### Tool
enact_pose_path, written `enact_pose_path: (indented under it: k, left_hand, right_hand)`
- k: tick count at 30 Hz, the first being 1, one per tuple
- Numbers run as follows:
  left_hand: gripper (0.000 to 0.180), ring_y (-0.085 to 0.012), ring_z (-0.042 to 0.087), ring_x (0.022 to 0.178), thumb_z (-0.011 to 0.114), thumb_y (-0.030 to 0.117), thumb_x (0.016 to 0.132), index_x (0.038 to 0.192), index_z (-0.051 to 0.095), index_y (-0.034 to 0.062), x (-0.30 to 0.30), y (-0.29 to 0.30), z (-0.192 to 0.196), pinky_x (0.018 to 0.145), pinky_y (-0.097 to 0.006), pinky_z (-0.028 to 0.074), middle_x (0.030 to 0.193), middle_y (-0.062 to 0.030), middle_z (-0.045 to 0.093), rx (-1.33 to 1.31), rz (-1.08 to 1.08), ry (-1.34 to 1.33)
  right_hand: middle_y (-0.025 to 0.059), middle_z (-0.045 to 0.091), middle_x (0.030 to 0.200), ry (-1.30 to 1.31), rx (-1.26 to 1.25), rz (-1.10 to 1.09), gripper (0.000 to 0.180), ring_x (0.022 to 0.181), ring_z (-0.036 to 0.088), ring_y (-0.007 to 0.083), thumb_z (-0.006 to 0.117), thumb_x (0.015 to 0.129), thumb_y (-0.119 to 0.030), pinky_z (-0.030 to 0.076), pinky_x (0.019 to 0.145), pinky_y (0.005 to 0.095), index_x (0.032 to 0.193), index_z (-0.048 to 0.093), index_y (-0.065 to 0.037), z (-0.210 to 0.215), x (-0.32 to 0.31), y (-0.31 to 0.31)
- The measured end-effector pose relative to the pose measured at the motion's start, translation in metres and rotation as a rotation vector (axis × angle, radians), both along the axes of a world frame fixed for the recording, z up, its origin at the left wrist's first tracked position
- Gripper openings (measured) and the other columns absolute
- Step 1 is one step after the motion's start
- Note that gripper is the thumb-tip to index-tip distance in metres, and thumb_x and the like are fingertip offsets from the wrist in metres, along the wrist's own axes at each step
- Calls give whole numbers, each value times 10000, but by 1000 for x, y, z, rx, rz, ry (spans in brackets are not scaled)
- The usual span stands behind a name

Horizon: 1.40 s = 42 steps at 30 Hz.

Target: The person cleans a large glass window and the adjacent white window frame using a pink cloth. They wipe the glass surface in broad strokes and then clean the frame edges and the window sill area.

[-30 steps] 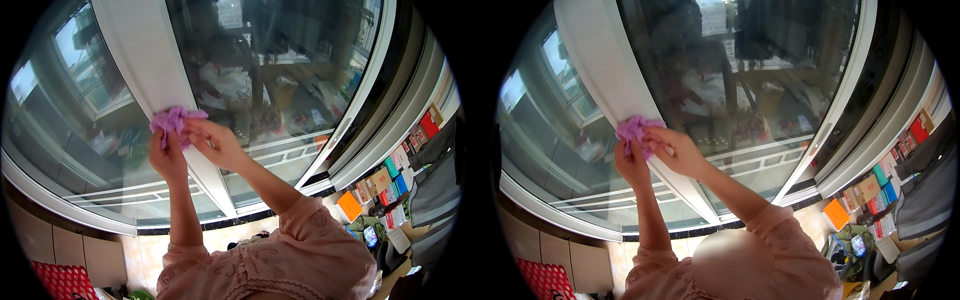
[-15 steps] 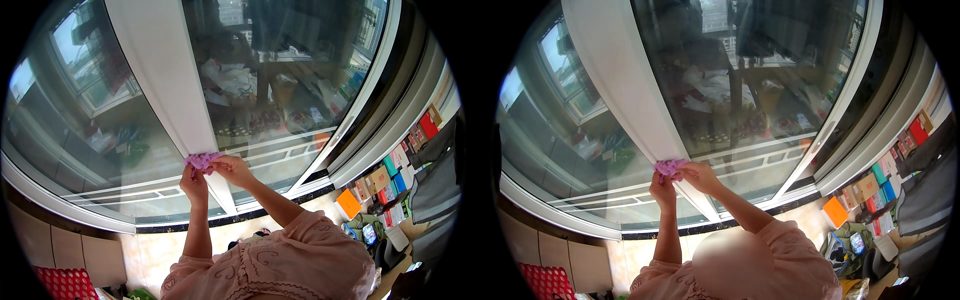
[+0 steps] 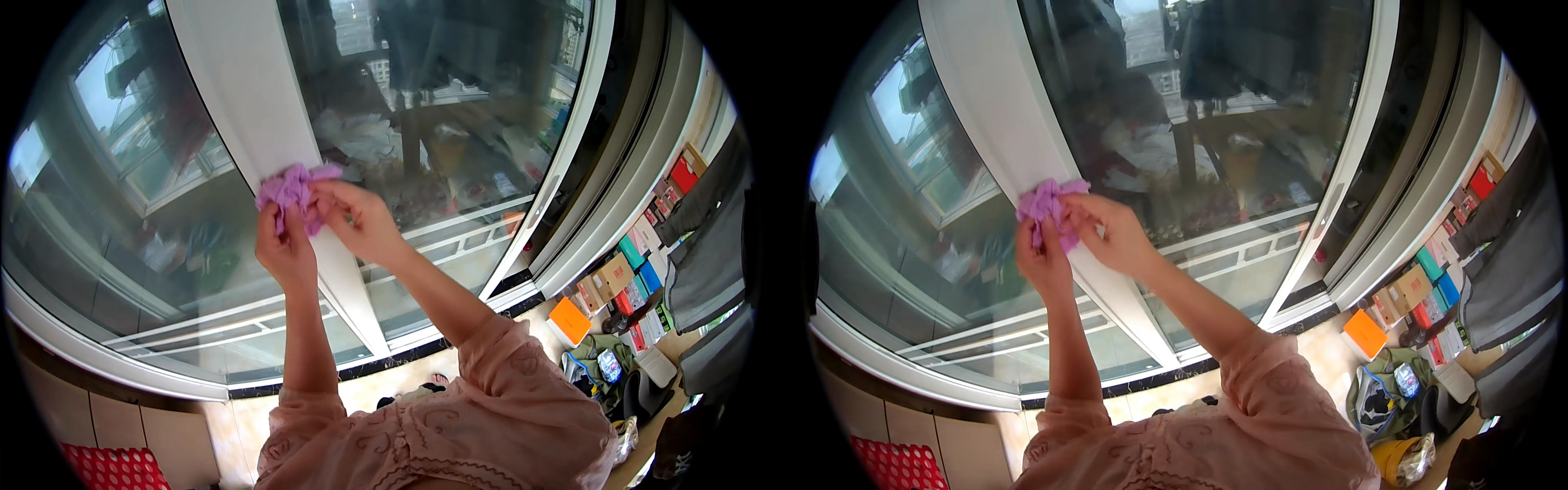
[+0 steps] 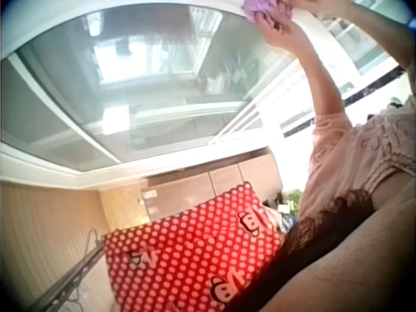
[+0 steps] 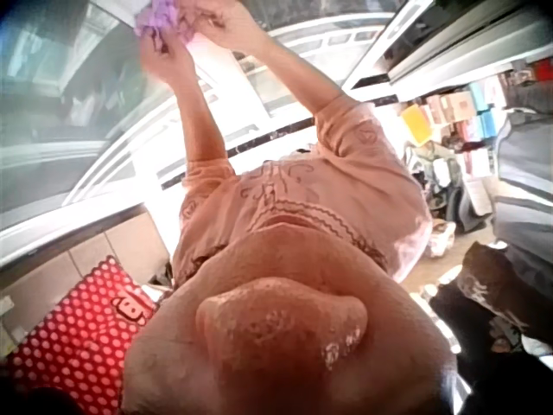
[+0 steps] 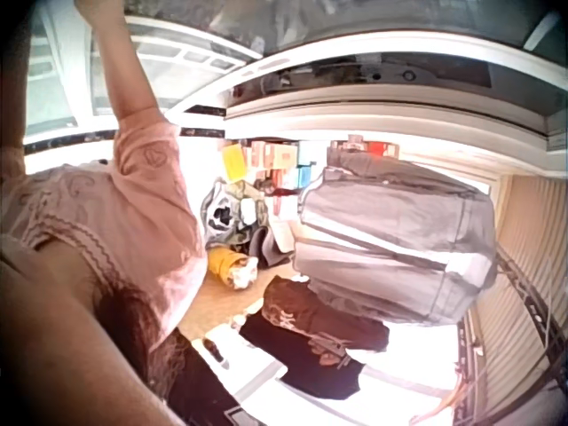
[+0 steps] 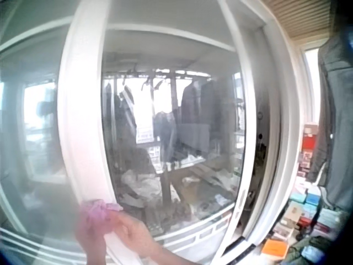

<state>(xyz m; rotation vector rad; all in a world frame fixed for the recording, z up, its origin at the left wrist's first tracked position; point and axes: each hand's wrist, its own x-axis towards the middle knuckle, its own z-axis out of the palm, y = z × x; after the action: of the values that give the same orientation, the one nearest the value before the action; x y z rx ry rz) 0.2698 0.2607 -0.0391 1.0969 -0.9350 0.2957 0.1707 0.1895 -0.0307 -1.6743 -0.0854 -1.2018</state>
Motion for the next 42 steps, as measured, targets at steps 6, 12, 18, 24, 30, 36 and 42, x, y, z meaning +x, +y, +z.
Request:
enact_pose_path:
  k: [6,12,18,24,30,36,42]
  left_hand:
    - [143,-70,551,691,573,26,880,1006,624,-20,-3,5,-58,581,-213,460,806,-54,632,124,-51,49]
    - [144,-114,599,670,565,-26,848,972,628,11,-6,17,-103,591,-240,472,778,-103,647,252,-63,64]
    - [147,-369,587,646,570,-23,787,923,596,27,-3,26,-160,586,-350,479,725,-209,592,480,-18,67]
    - [88,-247,629,642,584,38,852,932,603,5,-2,28,-53,567,-318,488,759,-150,628,88,26,-34]
    - [79,-197,598,623,608,37,838,907,614,-1,15,18,-11,561,-287,482,744,-128,614,110,94,-153]
    - [56,-139,507,569,595,-17,812,866,600,-4,10,24,-81,541,-266,442,671,-108,569,235,-20,89]
    - [92,-208,610,614,584,-17,811,895,607,14,9,34,-136,573,-292,474,695,-152,598,444,67,74]
  right_hand:
    - [82,614,1005,72,125,-18,235,920,617,144,480,918,45,509,795,274,1141,553,43,-61,-5,7]
    - [113,643,1001,132,213,-77,284,910,647,168,536,863,75,530,796,289,1145,561,54,-130,-6,10]
    - [70,637,958,239,304,-77,217,892,623,135,505,900,56,504,798,259,1112,548,30,-185,-9,14]
    - [107,643,949,34,45,-175,336,896,639,154,540,889,-15,507,798,270,1223,517,20,-69,1,39]
    - [107,634,977,64,-44,-187,338,864,623,135,517,891,2,506,780,267,1228,522,14,-28,13,18]
    - [83,621,987,178,115,-113,284,918,616,132,472,901,66,504,798,251,1179,516,34,-95,8,22]
    - [67,618,958,299,141,-130,253,917,610,122,486,897,61,504,803,248,1144,530,28,-154,6,24]
